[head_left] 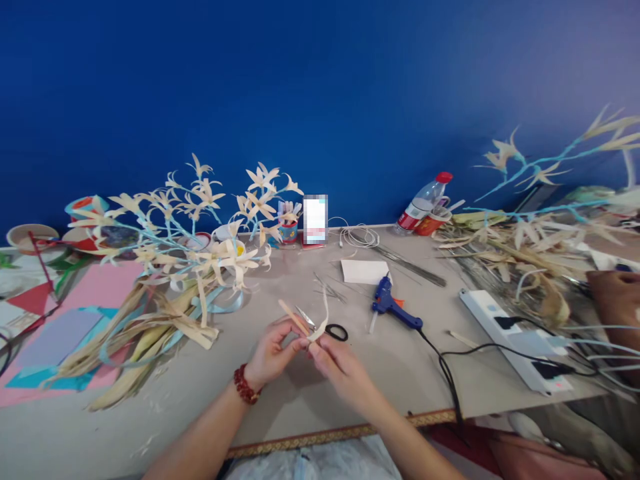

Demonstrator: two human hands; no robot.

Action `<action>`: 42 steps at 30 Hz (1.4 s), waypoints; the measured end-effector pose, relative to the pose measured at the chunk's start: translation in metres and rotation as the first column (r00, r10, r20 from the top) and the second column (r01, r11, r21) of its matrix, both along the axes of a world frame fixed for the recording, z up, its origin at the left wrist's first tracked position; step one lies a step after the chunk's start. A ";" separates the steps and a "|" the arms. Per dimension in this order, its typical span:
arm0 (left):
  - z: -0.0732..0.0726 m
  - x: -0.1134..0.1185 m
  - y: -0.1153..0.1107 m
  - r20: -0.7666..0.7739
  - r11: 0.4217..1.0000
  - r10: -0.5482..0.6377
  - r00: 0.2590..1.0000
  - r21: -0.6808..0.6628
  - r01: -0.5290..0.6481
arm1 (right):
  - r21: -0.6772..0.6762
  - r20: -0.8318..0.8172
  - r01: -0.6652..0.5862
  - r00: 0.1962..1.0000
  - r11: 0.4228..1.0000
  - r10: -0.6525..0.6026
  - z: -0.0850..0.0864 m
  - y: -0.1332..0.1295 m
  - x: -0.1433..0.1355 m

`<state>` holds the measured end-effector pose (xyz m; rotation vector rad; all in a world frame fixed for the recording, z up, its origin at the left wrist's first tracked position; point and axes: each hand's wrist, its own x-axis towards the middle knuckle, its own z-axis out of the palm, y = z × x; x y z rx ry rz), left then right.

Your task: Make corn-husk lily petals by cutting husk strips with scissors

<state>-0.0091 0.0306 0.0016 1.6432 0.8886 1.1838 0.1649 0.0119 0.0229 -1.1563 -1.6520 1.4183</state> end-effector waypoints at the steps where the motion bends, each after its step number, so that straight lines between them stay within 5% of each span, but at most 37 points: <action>1: 0.000 0.000 0.000 -0.018 1.000 0.009 1.000 0.014 -0.009 | 0.050 0.056 -0.006 0.998 0.999 0.003 -0.001 0.000 -0.002; 4: -0.001 -0.002 0.000 -0.059 0.999 0.012 0.998 0.040 -0.009 | 0.021 0.026 -0.005 1.000 1.000 0.004 -0.003 -0.001 -0.006; 6: -0.002 -0.002 0.000 -0.062 0.998 0.002 0.998 0.058 0.001 | -0.160 -0.142 -0.052 0.989 0.986 0.029 -0.001 0.000 -0.007; 10: -0.002 -0.001 0.001 -0.035 0.995 -0.007 0.999 0.104 0.010 | -0.540 -0.436 -0.243 0.900 0.806 -0.021 0.005 -0.001 -0.004; 15: -0.004 0.000 0.002 0.009 0.994 -0.025 1.000 0.111 0.024 | -0.613 -0.570 -0.378 0.820 0.694 -0.056 0.007 -0.001 0.002; 17: -0.006 0.000 0.002 0.032 0.995 -0.022 0.999 0.096 0.019 | -0.593 -0.548 -0.360 0.836 0.720 -0.034 0.005 0.000 0.003; 19: -0.008 0.000 0.001 0.040 0.997 -0.009 0.999 0.071 0.006 | -0.511 -0.440 -0.253 0.898 0.822 0.002 0.001 0.001 0.002; 21: -0.008 0.000 0.000 0.025 0.999 0.009 1.000 0.047 -0.010 | -0.325 -0.265 -0.123 0.964 0.938 0.035 -0.002 0.001 -0.001; 23: -0.006 -0.001 0.000 -0.007 0.999 0.019 1.000 0.040 -0.019 | -0.134 -0.116 -0.057 0.992 0.989 0.042 -0.004 0.002 -0.003; 26: -0.003 -0.002 0.000 -0.042 0.999 -0.005 0.999 0.053 0.007 | -0.064 -0.074 -0.064 0.996 0.996 0.059 -0.003 0.003 -0.004; 35: -0.004 -0.006 0.005 -0.014 0.997 -0.037 0.999 0.067 0.038 | -0.438 -0.401 -0.232 0.915 0.869 0.042 0.010 0.005 0.012; 42: 0.001 -0.001 0.000 0.026 0.996 -0.062 0.998 0.068 0.061 | -0.091 -0.099 -0.071 0.993 0.993 0.062 0.000 0.005 0.007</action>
